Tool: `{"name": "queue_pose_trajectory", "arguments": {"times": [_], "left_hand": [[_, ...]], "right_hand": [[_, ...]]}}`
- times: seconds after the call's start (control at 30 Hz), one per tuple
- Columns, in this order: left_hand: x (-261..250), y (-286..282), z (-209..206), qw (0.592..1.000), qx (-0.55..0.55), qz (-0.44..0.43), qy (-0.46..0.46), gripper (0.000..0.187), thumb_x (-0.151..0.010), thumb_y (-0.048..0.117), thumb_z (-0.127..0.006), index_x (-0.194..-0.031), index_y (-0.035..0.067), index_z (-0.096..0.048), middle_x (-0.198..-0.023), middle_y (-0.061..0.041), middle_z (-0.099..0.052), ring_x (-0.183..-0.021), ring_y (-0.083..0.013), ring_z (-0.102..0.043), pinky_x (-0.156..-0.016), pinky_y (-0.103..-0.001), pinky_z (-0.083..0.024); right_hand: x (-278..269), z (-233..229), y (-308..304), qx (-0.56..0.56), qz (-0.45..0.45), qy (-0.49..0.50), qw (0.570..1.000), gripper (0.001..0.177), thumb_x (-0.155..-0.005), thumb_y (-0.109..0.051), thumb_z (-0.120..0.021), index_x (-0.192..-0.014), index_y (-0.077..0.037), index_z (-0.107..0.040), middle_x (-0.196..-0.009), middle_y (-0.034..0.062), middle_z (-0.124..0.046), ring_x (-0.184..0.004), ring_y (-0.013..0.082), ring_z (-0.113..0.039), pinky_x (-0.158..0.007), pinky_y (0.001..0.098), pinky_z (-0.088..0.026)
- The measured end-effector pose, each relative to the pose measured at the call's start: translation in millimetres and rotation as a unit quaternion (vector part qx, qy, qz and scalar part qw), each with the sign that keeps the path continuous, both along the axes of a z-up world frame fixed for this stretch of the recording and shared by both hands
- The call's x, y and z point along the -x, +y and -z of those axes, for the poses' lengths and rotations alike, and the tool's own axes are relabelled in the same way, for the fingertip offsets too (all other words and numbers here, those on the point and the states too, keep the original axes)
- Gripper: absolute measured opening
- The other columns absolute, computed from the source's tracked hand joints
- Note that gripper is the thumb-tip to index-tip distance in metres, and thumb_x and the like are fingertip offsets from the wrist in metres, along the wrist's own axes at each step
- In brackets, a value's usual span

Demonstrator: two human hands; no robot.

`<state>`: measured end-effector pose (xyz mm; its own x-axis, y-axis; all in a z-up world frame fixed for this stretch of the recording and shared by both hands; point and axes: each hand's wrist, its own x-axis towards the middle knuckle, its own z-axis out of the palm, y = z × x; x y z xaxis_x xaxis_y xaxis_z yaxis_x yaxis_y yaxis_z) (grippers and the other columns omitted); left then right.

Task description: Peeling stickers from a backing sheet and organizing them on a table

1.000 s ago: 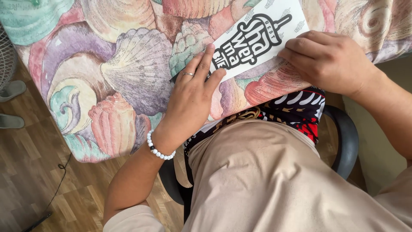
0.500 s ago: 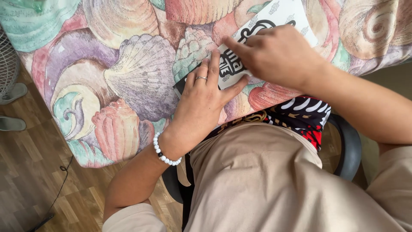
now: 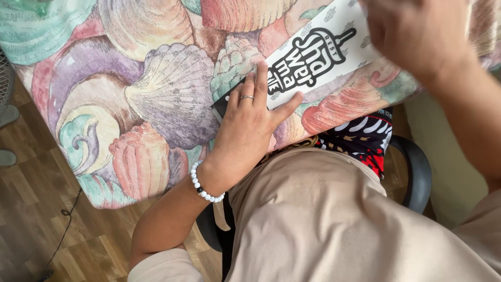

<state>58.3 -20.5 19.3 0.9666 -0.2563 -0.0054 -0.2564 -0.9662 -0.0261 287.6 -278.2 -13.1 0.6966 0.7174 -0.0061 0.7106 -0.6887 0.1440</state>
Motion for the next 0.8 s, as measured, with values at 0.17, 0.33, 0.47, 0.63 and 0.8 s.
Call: {"name": "queue_pose_trajectory", "arguments": {"times": [0.17, 0.33, 0.47, 0.63, 0.8], "left_hand": [[2, -2, -1, 0.999, 0.034, -0.019, -0.010, 0.066, -0.090, 0.010, -0.058, -0.150, 0.036, -0.047, -0.155, -0.034, -0.031, -0.134, -0.0445, -0.044, -0.105, -0.051, -0.044], [11, 8, -3, 0.976, 0.205, -0.074, -0.015, 0.052, -0.090, -0.011, -0.059, -0.136, 0.014, -0.061, -0.154, -0.025, -0.038, -0.139, -0.0447, -0.039, -0.115, -0.054, -0.044], [20, 18, 0, 0.961, 0.259, -0.069, -0.070, 0.035, -0.096, -0.008, -0.056, -0.127, 0.004, -0.064, -0.149, -0.024, -0.048, -0.125, -0.0433, -0.052, -0.110, -0.053, -0.045], [13, 16, -7, 0.981, 0.170, -0.054, -0.075, 0.035, -0.086, -0.005, -0.064, -0.119, 0.007, -0.064, -0.142, -0.023, -0.055, -0.108, -0.0390, -0.057, -0.089, -0.048, -0.050], [8, 22, -14, 0.977, 0.188, -0.054, -0.079, 0.030, -0.091, -0.003, -0.061, -0.116, 0.010, -0.072, -0.134, -0.016, -0.062, -0.100, -0.0366, -0.059, -0.086, -0.047, -0.050]], "right_hand": [[74, -24, 13, -0.133, -0.329, -0.117, 0.928, 0.011, -0.111, -0.012, -0.066, -0.118, -0.006, -0.072, -0.113, 0.0046, -0.064, -0.090, 0.0196, -0.064, -0.080, 0.0307, -0.060], [58, -16, -14, -0.184, -0.320, -0.062, 0.927, 0.009, -0.111, -0.011, -0.065, -0.110, -0.008, -0.074, -0.117, 0.0053, -0.071, -0.093, 0.0237, -0.068, -0.079, 0.0344, -0.059], [49, -21, -19, -0.189, -0.276, -0.028, 0.942, 0.016, -0.096, -0.002, -0.068, -0.098, -0.014, -0.078, -0.109, 0.0000, -0.073, -0.087, 0.0216, -0.067, -0.078, 0.0315, -0.056], [66, -34, 66, -0.232, -0.328, -0.019, 0.915, 0.031, -0.099, -0.024, -0.065, -0.125, -0.011, -0.075, -0.106, 0.0047, -0.070, -0.088, 0.0232, -0.067, -0.073, 0.0358, -0.057], [67, -18, 114, -0.199, -0.340, -0.026, 0.919, 0.026, -0.108, -0.038, -0.060, -0.118, -0.016, -0.070, -0.102, 0.0040, -0.057, -0.089, 0.0236, -0.058, -0.066, 0.0373, -0.051]]}}
